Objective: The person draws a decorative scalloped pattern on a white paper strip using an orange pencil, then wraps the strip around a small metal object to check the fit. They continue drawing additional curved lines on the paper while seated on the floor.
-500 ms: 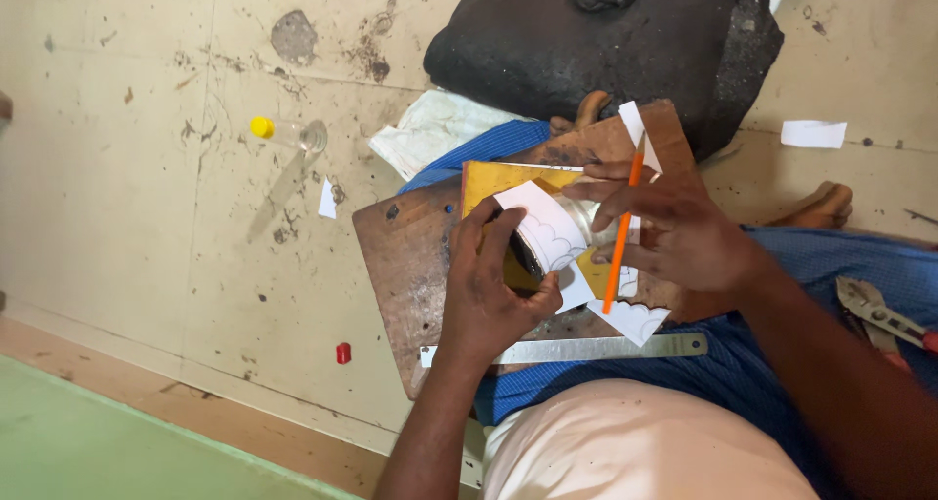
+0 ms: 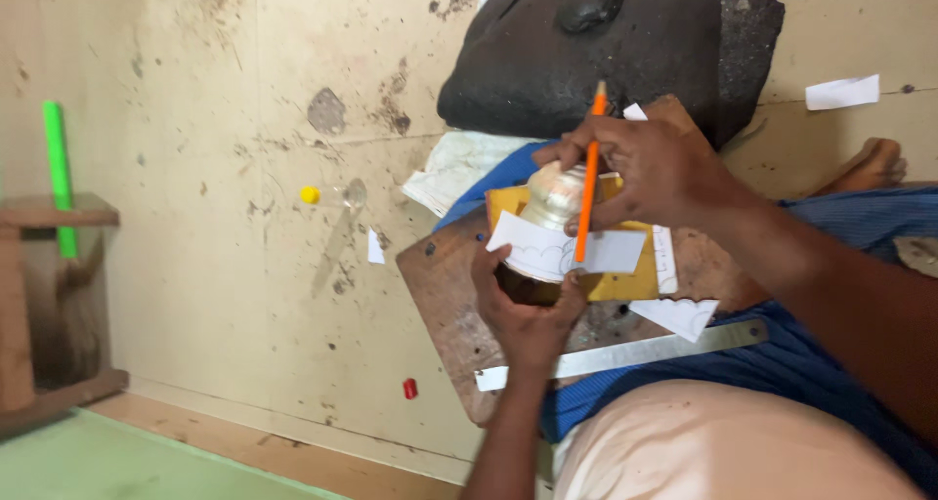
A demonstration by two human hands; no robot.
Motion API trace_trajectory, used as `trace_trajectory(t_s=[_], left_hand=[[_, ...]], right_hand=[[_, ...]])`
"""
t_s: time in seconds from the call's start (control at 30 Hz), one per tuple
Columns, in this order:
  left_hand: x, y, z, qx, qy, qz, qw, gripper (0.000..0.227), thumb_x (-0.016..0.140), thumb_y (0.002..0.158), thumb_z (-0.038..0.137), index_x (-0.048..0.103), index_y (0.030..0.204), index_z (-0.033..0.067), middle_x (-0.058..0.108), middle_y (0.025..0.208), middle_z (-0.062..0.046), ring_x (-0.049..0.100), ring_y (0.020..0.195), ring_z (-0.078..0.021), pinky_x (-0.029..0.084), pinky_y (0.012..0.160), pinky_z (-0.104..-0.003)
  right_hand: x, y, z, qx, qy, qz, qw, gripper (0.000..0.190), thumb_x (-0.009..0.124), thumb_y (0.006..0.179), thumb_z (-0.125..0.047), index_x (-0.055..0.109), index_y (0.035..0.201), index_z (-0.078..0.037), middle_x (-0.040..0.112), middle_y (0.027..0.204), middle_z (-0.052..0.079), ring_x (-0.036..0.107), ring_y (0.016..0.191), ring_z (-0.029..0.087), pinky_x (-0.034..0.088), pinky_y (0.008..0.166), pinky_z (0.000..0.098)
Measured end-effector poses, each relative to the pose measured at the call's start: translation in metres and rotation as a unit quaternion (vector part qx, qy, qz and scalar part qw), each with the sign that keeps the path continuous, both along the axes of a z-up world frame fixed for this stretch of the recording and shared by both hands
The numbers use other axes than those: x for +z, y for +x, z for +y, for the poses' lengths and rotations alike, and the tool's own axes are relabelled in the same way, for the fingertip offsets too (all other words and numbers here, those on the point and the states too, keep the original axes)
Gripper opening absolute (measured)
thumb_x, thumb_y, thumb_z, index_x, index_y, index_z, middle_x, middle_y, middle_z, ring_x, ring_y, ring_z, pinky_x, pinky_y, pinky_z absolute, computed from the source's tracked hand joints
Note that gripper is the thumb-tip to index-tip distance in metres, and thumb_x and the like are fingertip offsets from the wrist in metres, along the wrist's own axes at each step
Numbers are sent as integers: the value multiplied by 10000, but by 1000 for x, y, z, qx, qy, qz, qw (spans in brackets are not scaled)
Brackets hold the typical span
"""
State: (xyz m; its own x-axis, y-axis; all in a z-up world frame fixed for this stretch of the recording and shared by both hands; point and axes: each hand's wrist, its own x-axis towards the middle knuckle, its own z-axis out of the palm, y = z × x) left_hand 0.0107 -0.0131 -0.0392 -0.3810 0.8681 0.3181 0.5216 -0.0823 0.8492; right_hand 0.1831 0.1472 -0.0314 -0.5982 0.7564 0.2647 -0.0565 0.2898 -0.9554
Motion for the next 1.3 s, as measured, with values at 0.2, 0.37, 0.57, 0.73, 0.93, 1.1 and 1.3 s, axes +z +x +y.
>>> trace_trajectory(t_s=[0.2,0.37,0.57,0.73,0.93,1.1,1.3], left_hand=[[-19,14,1,32,65,-140,987,732,822,761,16,366,1330,78,422,1483,-185,535,1302,-277,509,1092,-409],[-13,11,2,58,14,-251,966,679,809,796,6,393,1328,76,500,1277,-151,568,1147,-222,537,959,-364],[-3,17,4,37,30,-342,938,597,754,824,-58,426,1310,53,548,1236,-130,602,1105,-199,554,948,-333],[5,23,0,1,21,-370,929,646,741,801,-69,394,1330,62,505,1251,-105,599,1093,-167,590,875,-321],[14,33,-2,-57,66,-393,915,698,779,808,-3,369,1371,36,514,1284,-130,623,1121,-175,583,946,-322],[27,40,-7,-89,95,-391,911,698,801,832,32,379,1387,20,533,1293,-157,639,1142,-188,597,958,-318],[40,43,-13,-114,103,-419,895,766,867,835,162,359,1392,27,530,1301,-183,662,1116,-212,619,916,-330]], right_hand=[[56,-30,16,41,-26,-135,990,585,940,608,-168,631,1095,-72,747,1264,59,712,1164,183,572,986,333],[81,-36,15,6,-34,-284,958,694,958,647,-284,649,1257,-165,768,1174,57,780,973,209,628,841,354],[77,-31,4,-27,91,-113,989,581,915,719,-258,605,1167,-53,743,1311,81,759,1134,206,642,871,332],[79,-8,-21,-45,-24,-125,991,848,915,630,-131,543,1391,-99,606,1456,107,638,1291,228,488,1031,375],[80,16,-49,-46,26,-30,998,932,887,653,-55,419,1458,-92,371,1663,186,429,1499,287,461,1085,414],[88,27,-58,-25,59,42,997,902,873,705,-63,396,1470,-81,314,1693,224,376,1547,315,429,1150,437],[99,31,-67,-35,116,55,991,895,877,708,-85,400,1465,-84,322,1681,239,364,1557,320,405,1188,452]])
